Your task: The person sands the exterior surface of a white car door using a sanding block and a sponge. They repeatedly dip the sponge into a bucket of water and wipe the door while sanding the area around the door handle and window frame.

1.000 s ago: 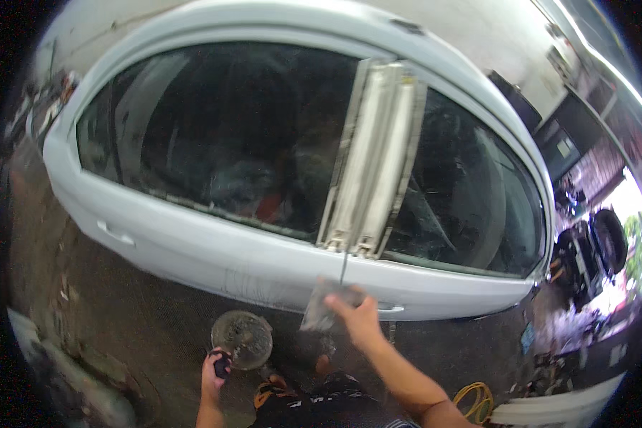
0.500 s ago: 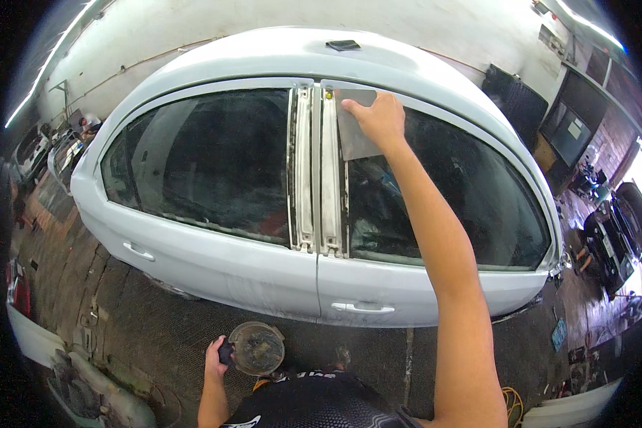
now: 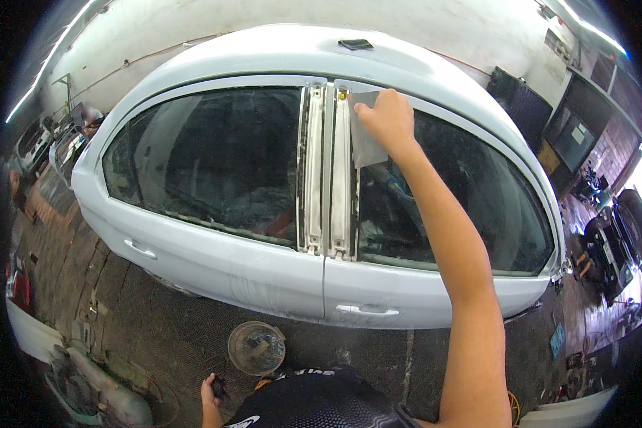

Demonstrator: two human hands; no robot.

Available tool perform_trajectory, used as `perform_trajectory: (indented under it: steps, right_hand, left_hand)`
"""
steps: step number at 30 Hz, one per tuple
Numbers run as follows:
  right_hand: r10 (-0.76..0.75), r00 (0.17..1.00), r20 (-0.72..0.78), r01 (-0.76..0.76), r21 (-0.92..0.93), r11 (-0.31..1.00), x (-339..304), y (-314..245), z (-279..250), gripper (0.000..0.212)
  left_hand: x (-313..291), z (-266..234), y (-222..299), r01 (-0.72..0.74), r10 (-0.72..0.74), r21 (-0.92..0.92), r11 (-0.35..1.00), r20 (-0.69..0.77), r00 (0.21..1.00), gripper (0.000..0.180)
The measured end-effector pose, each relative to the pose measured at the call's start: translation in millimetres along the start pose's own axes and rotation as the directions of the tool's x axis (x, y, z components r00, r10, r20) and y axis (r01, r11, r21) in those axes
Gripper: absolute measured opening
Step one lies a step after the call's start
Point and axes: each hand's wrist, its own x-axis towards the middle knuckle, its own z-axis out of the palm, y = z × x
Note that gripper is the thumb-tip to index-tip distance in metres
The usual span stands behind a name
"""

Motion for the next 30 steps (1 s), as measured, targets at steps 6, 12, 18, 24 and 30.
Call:
perform_trajectory:
  steps: [6, 12, 18, 24, 30]
  right_hand:
    - [0.055, 0.998, -0.037, -0.058, -0.084, 0.995, -1, -19, 7, 0.041]
    - [-0.031, 0.999, -0.018, 0.03, -0.032, 0.999, 12, -4, 0, 0.043]
    - [0.024, 0.999, -0.022, -0.026, -0.054, 0.998, 3, -4, 1, 0.042]
    - [0.0, 0.999, -0.033, -0.003, -0.105, 0.994, 18, -16, 12, 0.046]
    - [-0.037, 0.999, -0.011, 0.037, 0.026, 0.999, 28, 16, 5, 0.05]
  left_hand:
    - [-7, 1, -2, 0.045, -0.044, 0.041, 0.998, -0.03, 0.999, 0.023]
    - [9, 10, 5, -0.019, 0.017, 0.041, 0.999, 0.044, 0.999, 0.022]
    - [15, 21, 27, -0.081, 0.074, 0.044, 0.996, 0.13, 0.989, 0.024]
    - [-17, 24, 40, -0.069, 0.07, -0.011, 0.998, 0.129, 0.989, 0.024]
    - [-12, 7, 18, -0.095, 0.098, -0.035, 0.995, 0.125, 0.987, 0.02]
